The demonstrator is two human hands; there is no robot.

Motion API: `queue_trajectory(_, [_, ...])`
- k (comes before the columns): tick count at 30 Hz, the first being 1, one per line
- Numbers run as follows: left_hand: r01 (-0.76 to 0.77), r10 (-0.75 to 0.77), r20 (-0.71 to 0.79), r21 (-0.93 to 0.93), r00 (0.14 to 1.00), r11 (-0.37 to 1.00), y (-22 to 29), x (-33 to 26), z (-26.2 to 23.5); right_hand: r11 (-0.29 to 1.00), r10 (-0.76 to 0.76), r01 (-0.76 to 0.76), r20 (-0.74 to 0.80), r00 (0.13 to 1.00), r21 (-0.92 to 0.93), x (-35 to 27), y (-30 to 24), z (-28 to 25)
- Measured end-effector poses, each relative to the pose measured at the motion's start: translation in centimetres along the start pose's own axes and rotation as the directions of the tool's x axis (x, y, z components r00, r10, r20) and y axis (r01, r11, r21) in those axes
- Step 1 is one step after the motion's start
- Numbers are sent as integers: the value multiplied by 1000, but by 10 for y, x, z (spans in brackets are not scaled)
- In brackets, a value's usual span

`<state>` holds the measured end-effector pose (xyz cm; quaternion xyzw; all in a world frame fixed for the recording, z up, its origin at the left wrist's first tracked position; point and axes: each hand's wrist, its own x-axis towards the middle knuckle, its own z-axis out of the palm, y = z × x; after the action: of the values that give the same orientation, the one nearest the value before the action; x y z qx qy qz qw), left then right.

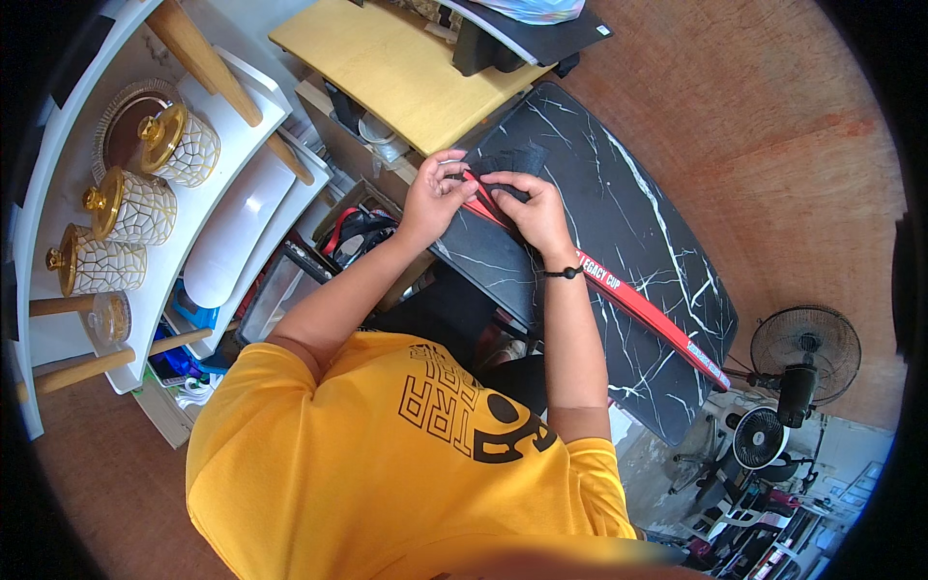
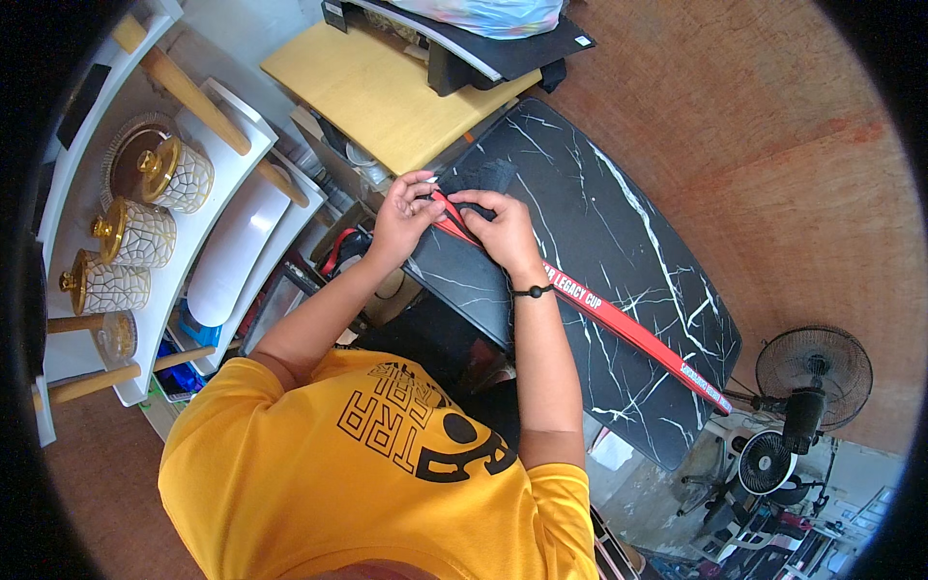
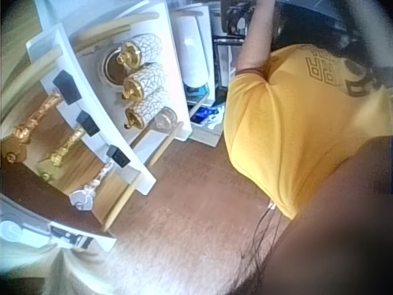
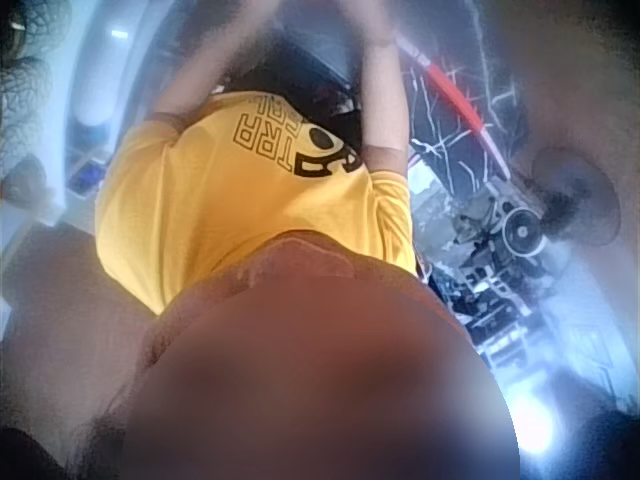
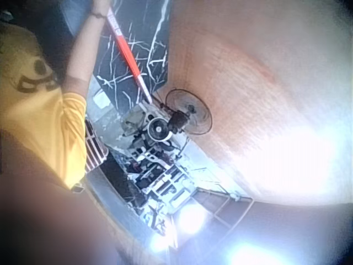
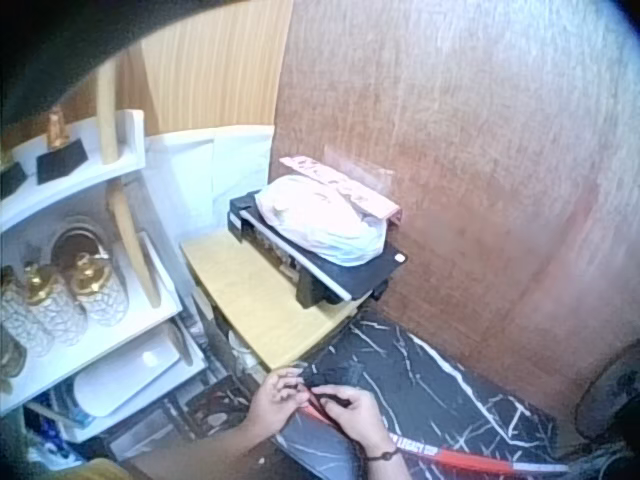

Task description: The person applies a red grip tape to the handle of a table tennis racket, smoothing it along the length. Then the person places a rectangular racket frame with pink and white strings onto the table and adjusts the strings.

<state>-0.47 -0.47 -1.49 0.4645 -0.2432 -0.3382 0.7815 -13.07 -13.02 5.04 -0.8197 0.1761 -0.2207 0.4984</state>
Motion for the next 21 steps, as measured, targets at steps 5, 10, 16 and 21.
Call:
queue_trajectory(5, [-7,6,10,18,1000,1000,1,1,0,991,-69,69,2,998,-111,1,2,0])
queue_trajectory(10, [-7,6,11,24,1000,1000,1,0,0,995,32,-32,-3,999,-99,1,3,1])
queue_trajectory(16, [1,-1,5,10,1000,1000,0,1,0,991,64,-60,32,997,-116,1,0,-2])
queue_trajectory(21, [-2,2,7,13,1000,1000,0,1,-1,996,84,-83,17,996,-46,0,0,-1])
